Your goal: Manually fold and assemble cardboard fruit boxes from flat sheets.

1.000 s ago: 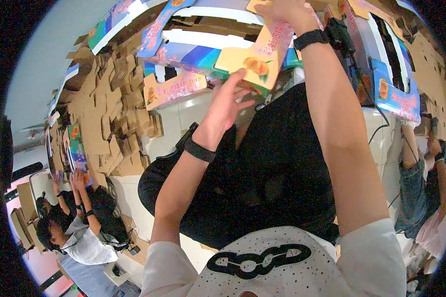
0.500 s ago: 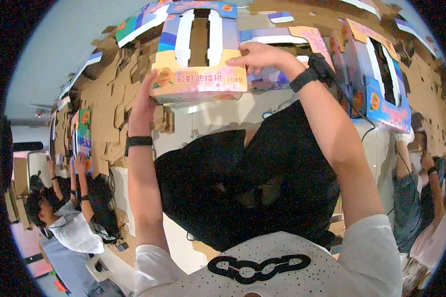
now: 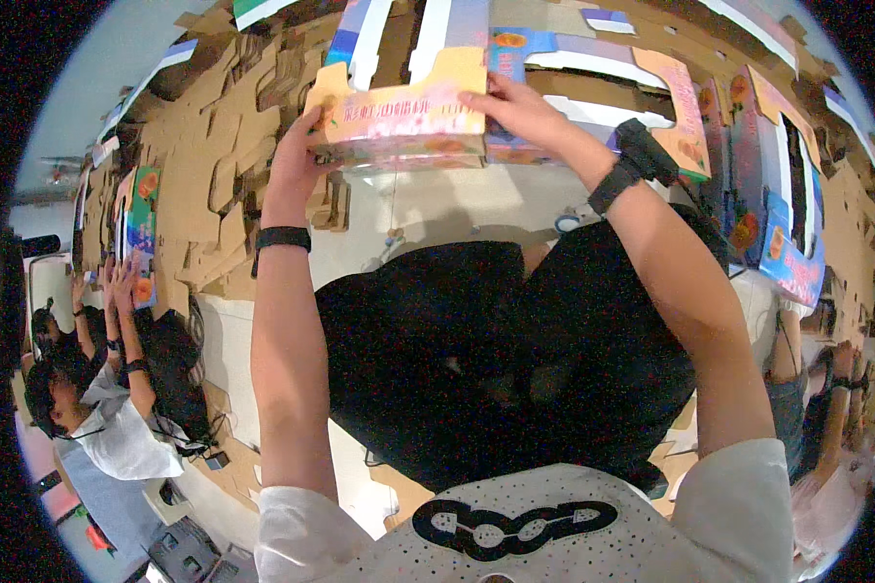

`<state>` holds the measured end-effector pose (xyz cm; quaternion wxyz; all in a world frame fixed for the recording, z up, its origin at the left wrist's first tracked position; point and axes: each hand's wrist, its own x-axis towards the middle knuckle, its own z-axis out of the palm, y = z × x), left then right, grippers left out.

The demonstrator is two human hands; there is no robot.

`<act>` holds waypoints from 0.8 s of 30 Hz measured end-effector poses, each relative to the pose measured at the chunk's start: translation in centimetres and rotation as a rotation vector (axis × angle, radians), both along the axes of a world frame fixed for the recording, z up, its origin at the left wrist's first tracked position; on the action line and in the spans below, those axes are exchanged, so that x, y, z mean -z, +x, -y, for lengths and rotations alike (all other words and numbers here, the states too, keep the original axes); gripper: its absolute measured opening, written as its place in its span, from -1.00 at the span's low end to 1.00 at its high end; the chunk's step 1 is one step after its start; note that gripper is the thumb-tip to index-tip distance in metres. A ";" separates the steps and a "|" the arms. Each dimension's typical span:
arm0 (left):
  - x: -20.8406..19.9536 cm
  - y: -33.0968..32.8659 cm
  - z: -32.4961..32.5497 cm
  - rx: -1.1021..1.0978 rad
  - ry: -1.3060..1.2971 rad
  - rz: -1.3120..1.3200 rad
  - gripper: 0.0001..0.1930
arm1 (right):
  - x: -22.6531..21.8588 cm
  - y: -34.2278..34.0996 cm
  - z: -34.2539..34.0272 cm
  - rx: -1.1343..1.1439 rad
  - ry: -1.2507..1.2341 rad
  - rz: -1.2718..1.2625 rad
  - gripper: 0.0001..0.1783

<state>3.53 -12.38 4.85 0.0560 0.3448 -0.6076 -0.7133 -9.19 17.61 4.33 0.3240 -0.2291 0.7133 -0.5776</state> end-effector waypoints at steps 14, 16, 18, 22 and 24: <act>-0.9 3.2 3.1 0.095 -0.264 0.082 -0.59 | 0.3 -0.8 0.8 0.035 -0.009 -0.067 -0.14; -0.2 3.0 2.6 0.086 -0.256 0.126 -0.59 | 1.6 -1.7 1.2 -0.126 0.233 -0.222 -0.16; 0.2 2.8 2.3 0.069 -0.254 0.167 -0.58 | 1.7 -1.7 0.8 -0.129 0.236 -0.136 -0.12; 0.8 2.1 2.2 0.083 -0.361 0.113 -0.40 | 1.1 -1.2 1.0 -0.140 0.235 -0.112 -0.07; 1.2 1.4 2.3 0.078 -0.383 0.112 -0.39 | 0.8 -1.3 0.7 -0.128 0.218 -0.124 -0.02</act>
